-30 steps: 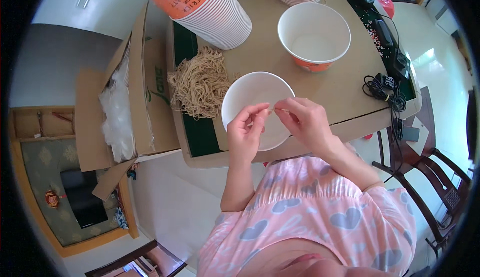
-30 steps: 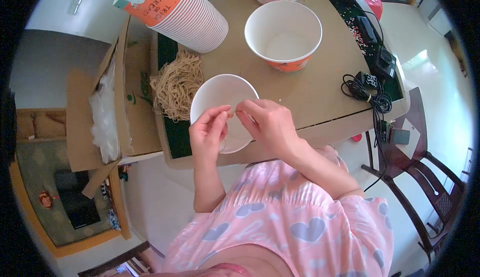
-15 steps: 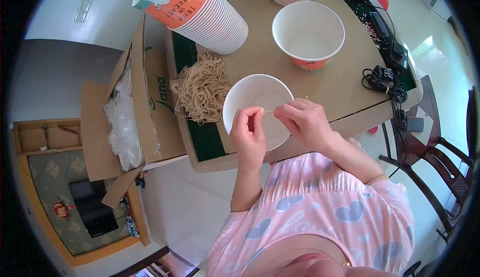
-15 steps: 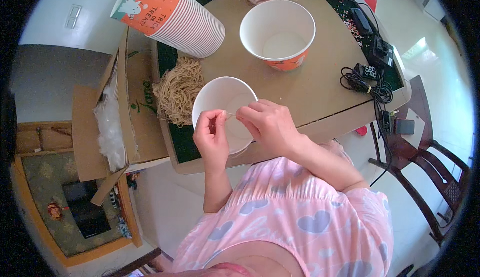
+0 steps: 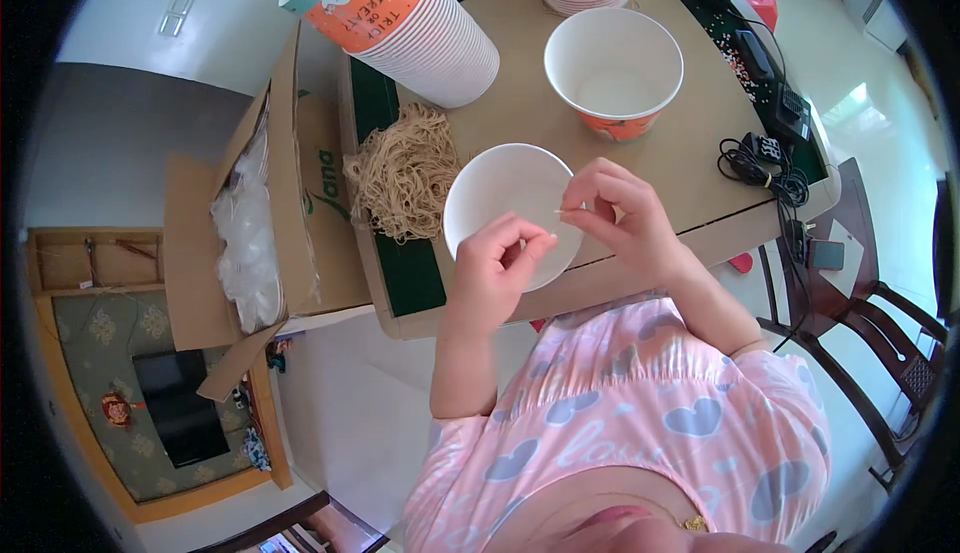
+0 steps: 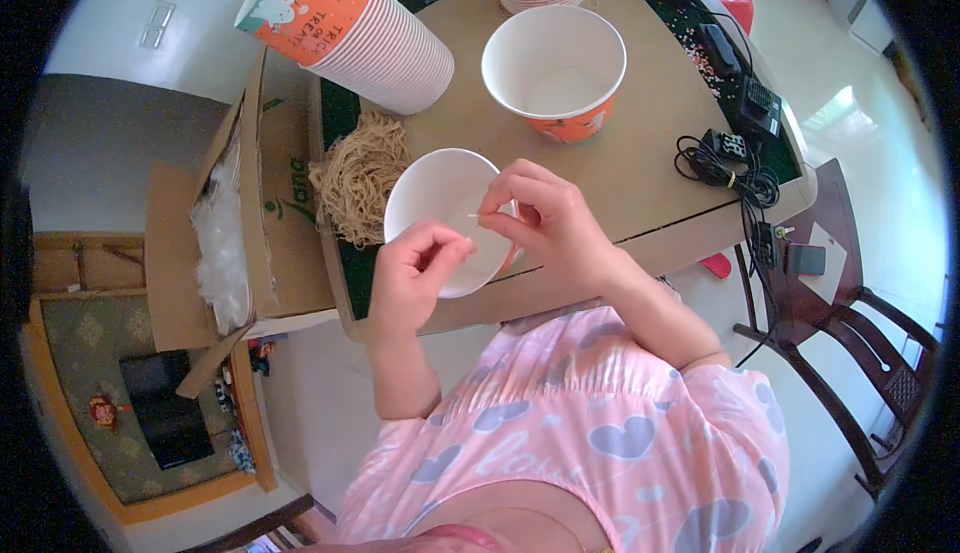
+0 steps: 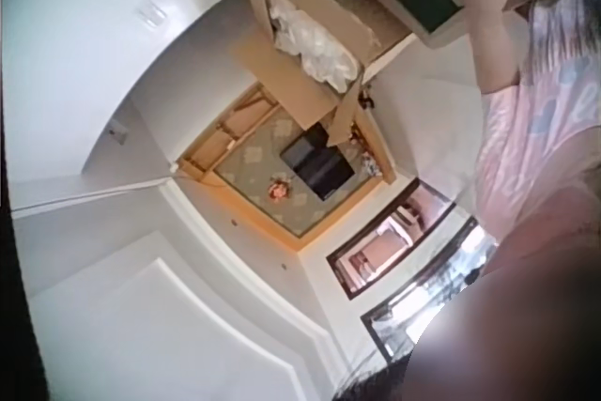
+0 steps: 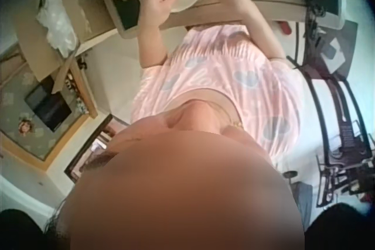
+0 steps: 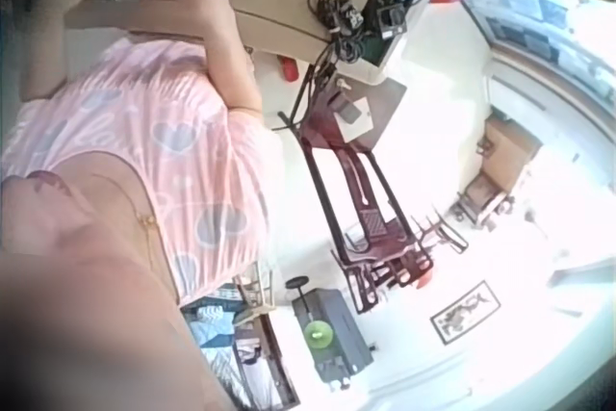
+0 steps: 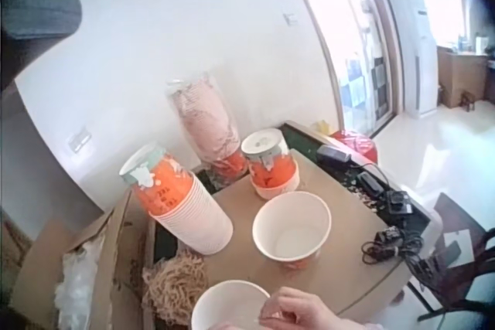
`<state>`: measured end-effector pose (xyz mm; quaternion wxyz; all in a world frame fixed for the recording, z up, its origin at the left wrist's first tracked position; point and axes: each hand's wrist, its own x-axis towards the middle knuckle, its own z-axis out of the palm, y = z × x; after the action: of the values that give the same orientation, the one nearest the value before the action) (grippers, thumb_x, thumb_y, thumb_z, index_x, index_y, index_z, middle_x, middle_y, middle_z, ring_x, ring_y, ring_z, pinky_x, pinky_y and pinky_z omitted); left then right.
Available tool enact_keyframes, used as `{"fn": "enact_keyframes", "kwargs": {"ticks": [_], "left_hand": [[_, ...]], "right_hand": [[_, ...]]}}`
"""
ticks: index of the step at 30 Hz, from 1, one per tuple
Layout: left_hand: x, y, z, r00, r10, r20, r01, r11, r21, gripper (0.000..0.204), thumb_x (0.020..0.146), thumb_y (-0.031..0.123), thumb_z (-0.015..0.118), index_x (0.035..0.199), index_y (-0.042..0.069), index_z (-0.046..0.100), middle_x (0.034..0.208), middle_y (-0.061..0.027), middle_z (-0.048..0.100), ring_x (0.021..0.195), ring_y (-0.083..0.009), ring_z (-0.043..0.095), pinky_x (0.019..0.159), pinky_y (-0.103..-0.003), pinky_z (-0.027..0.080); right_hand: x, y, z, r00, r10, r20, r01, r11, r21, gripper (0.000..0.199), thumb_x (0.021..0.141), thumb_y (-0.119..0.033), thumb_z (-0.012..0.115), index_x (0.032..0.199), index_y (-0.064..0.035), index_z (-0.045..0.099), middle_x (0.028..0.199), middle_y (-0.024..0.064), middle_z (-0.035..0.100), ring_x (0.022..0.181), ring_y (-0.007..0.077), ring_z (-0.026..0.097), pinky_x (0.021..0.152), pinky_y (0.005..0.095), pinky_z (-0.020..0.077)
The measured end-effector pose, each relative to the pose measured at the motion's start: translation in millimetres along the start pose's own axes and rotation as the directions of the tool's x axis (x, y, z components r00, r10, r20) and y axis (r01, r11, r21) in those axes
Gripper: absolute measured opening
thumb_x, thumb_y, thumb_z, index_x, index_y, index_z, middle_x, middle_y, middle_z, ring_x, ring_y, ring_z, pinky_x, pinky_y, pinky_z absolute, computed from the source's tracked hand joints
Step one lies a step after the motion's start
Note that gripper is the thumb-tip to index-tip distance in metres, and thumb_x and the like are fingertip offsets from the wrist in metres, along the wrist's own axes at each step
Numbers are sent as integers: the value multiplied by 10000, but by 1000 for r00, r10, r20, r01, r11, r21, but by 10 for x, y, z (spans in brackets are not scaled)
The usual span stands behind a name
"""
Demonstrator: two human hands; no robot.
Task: Threading and tying strings onto paper bowls for assembly in a packaging environment.
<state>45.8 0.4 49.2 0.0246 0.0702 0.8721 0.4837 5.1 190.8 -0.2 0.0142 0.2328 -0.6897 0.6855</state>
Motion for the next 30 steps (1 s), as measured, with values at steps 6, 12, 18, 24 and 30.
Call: {"fn": "enact_keyframes", "kwargs": {"ticks": [6, 12, 18, 24, 30], "left_hand": [[99, 277, -47, 990, -57, 131, 113, 873, -475, 92, 899, 70, 610, 841, -1, 612, 758, 8, 581, 590, -19, 434, 545, -183, 345], [93, 445, -150, 995, 60, 83, -3, 823, -569, 106, 899, 40, 576, 814, -19, 600, 811, -54, 566, 512, -19, 362, 464, -171, 260], [104, 488, -117, 979, 167, 114, -66, 797, -600, 132, 912, 67, 571, 819, -25, 593, 787, -44, 546, 498, -22, 355, 452, -166, 251], [207, 353, -3, 987, 21, 160, 87, 762, -641, 130, 936, 94, 498, 832, 34, 548, 1264, -253, 568, 467, 26, 310, 436, -141, 261], [277, 260, -177, 987, 141, 83, -47, 728, -684, 163, 958, 169, 485, 846, 57, 525, 1260, -282, 554, 448, 6, 329, 413, -141, 266]], "right_hand": [[-40, -40, -37, 996, 0, 91, -3, 999, 39, 83, 824, -16, 676, 884, -43, 625, 929, 14, 546, 646, 83, 447, 560, 235, 375], [-73, 67, -64, 990, 65, 128, -59, 997, -44, 88, 826, -35, 680, 888, -44, 618, 908, 25, 540, 675, 116, 481, 582, 255, 396], [-22, 84, -75, 992, 10, 126, 5, 994, -112, 118, 836, -49, 676, 904, -35, 581, 897, 38, 541, 664, 129, 500, 574, 278, 416], [63, 65, 112, 991, 99, 94, -89, 991, -103, 337, 826, -180, 712, 1025, -44, 476, 812, 72, 521, 674, 222, 554, 592, 343, 460], [294, 193, 198, 993, 99, 63, -78, 957, -280, 263, 799, -69, 611, 997, -26, 444, 795, 154, 563, 732, 357, 592, 650, 437, 476]]}}
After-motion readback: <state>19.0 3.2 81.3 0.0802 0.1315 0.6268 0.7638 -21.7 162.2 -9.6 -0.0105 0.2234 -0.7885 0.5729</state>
